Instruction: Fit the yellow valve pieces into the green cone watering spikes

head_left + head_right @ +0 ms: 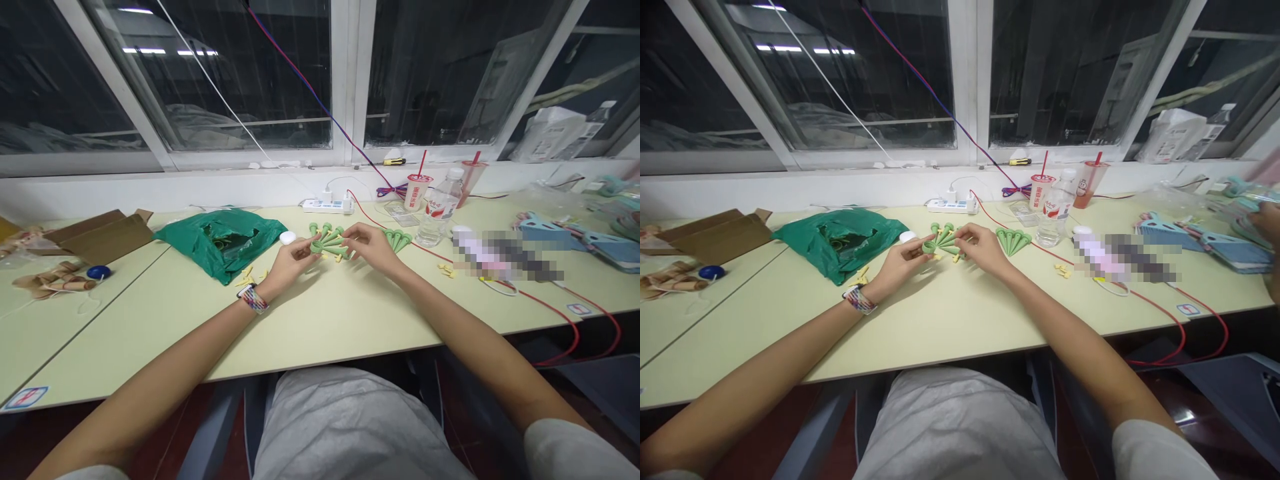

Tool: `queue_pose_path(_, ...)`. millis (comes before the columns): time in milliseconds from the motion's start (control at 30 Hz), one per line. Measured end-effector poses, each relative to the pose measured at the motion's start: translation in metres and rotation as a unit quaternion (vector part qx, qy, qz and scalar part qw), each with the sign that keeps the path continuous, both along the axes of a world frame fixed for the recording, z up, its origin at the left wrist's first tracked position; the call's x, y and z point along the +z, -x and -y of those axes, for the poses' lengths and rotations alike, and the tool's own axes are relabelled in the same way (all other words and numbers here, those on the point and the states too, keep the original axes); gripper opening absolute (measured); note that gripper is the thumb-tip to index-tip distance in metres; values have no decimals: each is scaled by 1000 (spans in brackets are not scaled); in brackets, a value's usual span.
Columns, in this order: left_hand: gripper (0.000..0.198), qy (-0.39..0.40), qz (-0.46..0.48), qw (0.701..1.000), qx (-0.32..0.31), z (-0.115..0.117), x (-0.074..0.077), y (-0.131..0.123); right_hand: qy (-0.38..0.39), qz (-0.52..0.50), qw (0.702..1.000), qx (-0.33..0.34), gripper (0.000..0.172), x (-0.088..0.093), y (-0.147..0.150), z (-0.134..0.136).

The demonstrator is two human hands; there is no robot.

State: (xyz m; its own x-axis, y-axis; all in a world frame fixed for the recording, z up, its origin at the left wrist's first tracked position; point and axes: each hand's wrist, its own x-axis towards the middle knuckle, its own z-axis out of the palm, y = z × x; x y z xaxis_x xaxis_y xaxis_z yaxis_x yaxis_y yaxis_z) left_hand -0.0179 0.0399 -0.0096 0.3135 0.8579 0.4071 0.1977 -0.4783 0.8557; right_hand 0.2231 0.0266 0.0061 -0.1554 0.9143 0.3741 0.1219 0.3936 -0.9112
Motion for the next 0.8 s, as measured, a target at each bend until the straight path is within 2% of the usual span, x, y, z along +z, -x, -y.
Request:
queue_pose_path(133, 59, 9, -25, 999, -47, 2, 0, 1, -56, 61, 997, -2, 17, -4, 2, 1)
queue_pose_path(200, 52, 13, -45, 996, -77, 4, 0, 0, -105, 112, 988, 16, 23, -6, 4, 2)
queue_pose_path(267, 43, 4, -78, 992, -95, 6, -2, -1, -150, 173, 973, 42, 28, -10, 3, 2)
queue_pose_path(333, 36, -7, -114, 988, -105, 7, -3, -1, -181, 239, 953, 53, 26, -13, 2, 2)
queue_pose_path(467, 27, -32, -149, 981, -121, 7, -5, -2, -189, 323, 926, 37, 17, -20, 2, 3)
queue_pose_path(567, 23, -78, -191, 974, -97, 7, -4, -2, -180, 356, 917, 32, 15, -23, 6, 7)
queue_pose_path(700, 20, -163, -242, 956, -30, 5, -5, -1, -180, 402, 898, -3, 15, -25, 12, 11)
queue_pose_path(800, 18, -177, -241, 954, -8, 2, -7, 0, -178, 432, 884, -34, 14, -25, 13, 10)
